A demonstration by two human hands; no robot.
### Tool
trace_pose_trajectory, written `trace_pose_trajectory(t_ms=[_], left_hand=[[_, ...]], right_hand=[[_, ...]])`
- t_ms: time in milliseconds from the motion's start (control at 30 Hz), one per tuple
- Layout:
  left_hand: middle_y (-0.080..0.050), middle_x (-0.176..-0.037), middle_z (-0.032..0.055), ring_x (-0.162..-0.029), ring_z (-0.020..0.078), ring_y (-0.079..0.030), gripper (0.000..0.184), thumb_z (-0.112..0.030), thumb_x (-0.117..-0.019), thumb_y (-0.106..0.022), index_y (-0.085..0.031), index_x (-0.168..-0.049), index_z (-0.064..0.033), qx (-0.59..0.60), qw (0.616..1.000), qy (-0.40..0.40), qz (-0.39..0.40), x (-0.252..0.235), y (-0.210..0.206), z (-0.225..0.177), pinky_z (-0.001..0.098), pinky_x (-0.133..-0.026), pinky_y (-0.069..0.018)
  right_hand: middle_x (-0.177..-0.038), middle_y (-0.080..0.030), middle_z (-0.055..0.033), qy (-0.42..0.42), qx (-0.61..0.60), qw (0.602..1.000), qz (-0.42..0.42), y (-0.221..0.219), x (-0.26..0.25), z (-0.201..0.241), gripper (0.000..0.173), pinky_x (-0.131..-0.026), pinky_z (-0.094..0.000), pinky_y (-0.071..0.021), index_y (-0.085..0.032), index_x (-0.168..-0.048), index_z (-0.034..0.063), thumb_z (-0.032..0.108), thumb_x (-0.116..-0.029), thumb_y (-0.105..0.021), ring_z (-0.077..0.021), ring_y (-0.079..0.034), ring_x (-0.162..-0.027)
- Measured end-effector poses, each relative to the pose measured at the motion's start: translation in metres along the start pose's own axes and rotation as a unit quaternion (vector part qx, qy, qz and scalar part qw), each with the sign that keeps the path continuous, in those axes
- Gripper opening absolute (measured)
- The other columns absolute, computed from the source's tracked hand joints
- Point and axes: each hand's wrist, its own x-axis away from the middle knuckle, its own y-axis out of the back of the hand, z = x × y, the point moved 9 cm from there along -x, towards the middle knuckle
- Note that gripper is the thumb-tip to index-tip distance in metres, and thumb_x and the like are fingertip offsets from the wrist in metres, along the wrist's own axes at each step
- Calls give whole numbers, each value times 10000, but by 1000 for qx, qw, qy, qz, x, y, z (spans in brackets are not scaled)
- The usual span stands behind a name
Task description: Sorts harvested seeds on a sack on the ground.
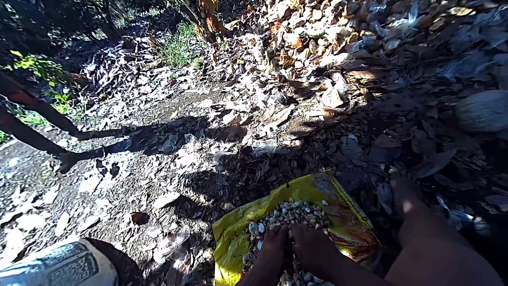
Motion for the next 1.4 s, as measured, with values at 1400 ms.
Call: trace_pose_trajectory(t_ms=[1400], left_hand=[[-637, -881, 60, -735, 123, -619, 345, -254, -1109, -403, -613, -1167, 13, -183, 975, -112, -54, 21, -16, -50, 331, -699, -557]], right_hand=[[-1026, -717, -267, -7, -159, 978, -133, 38, 0, 1, 378, -724, -639, -575, -617, -1247, -56, 216, -1075, -420, -460, -727, -865]])
